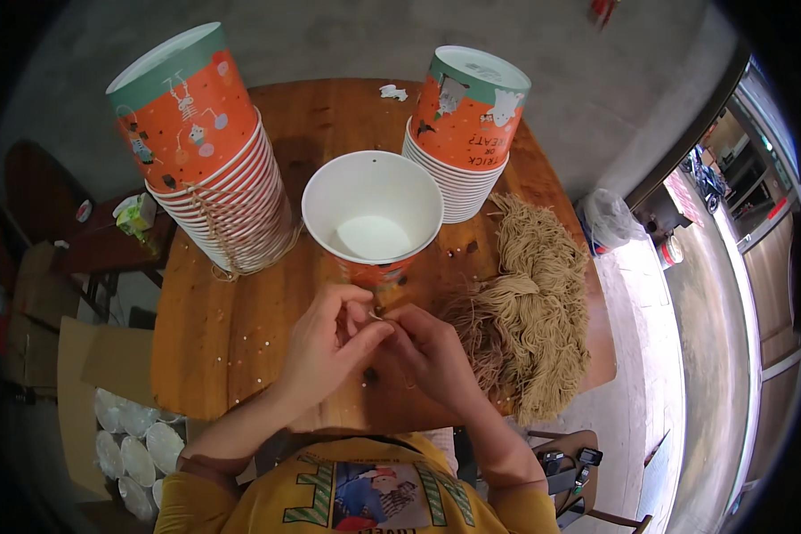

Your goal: Threading natural fiber string through pre-punched holes in decorative paper buckets.

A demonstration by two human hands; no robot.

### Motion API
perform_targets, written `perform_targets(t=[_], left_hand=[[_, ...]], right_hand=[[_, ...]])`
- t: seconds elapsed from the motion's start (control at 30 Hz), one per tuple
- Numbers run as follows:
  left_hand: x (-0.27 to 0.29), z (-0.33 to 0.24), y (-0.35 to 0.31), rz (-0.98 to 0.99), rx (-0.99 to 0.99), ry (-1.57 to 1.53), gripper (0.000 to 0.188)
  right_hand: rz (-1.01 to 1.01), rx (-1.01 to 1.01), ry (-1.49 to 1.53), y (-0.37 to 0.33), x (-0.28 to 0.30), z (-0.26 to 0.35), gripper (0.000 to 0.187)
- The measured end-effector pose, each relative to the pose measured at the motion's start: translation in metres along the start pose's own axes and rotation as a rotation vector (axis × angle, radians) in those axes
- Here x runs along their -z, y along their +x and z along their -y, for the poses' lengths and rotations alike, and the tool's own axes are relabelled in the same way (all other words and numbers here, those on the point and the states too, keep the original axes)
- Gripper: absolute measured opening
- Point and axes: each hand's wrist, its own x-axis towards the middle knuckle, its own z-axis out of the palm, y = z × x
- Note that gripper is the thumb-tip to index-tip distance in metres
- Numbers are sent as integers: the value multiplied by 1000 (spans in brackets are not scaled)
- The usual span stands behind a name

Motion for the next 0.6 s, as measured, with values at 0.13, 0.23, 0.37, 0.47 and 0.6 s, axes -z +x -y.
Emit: perform_targets(t=[0.13,0.23,0.37,0.47,0.6], left_hand=[[9,-1,3,124,54,32,14],[9,-2,3,103,62,30,15],[9,-2,7,102,23,154,16],[11,2,10,102,-26,217,16],[11,4,13,109,-58,224,17]], right_hand=[[29,112,-119,2,0,3,10],[23,84,-69,1,-3,6,10],[16,-88,86,1,-6,8,10],[-31,-119,55,2,-9,5,12],[-180,238,-325,7,-9,-7,19]])
